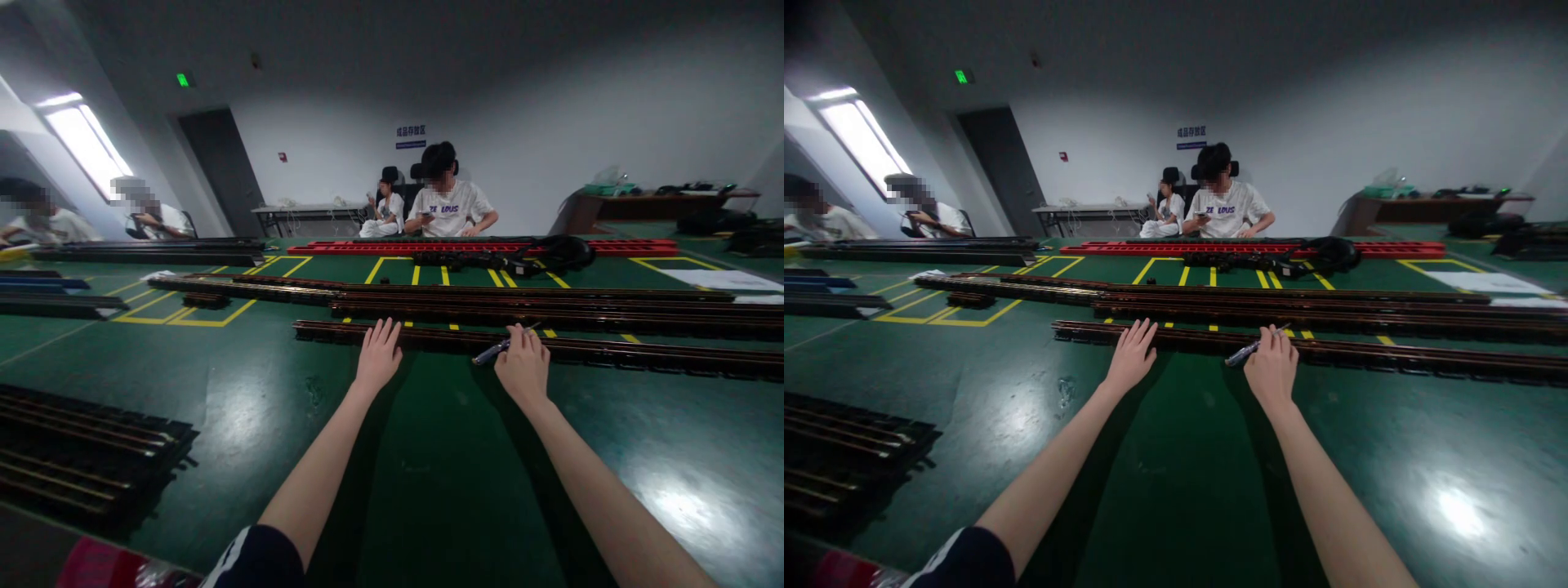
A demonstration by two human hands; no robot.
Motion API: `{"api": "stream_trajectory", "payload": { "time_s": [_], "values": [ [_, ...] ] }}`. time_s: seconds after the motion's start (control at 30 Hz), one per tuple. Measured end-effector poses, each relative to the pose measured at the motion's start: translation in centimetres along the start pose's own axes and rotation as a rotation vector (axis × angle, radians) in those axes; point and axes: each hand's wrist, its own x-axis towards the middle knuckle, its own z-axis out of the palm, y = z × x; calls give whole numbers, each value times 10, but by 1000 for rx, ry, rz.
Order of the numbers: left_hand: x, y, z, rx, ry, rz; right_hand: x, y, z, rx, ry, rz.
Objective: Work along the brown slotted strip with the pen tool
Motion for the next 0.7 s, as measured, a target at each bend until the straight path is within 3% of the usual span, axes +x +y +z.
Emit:
{"api": "stream_trajectory", "payload": {
  "time_s": [0.2,0.33,0.43,0.6,0.7],
  "values": [
    [-18,4,-10,-40,-50,-95,-3,26,-22,122,-18,369],
    [-25,1,-12,-64,26,-155,-1,52,-35,359,102,526],
    [-26,-2,-11,-126,106,-213,2,69,-41,428,72,681],
    [-27,-5,-13,-204,206,-274,2,86,-44,241,-14,731],
    [-30,-6,-17,-205,249,-234,-1,93,-45,65,-66,697]
  ]
}}
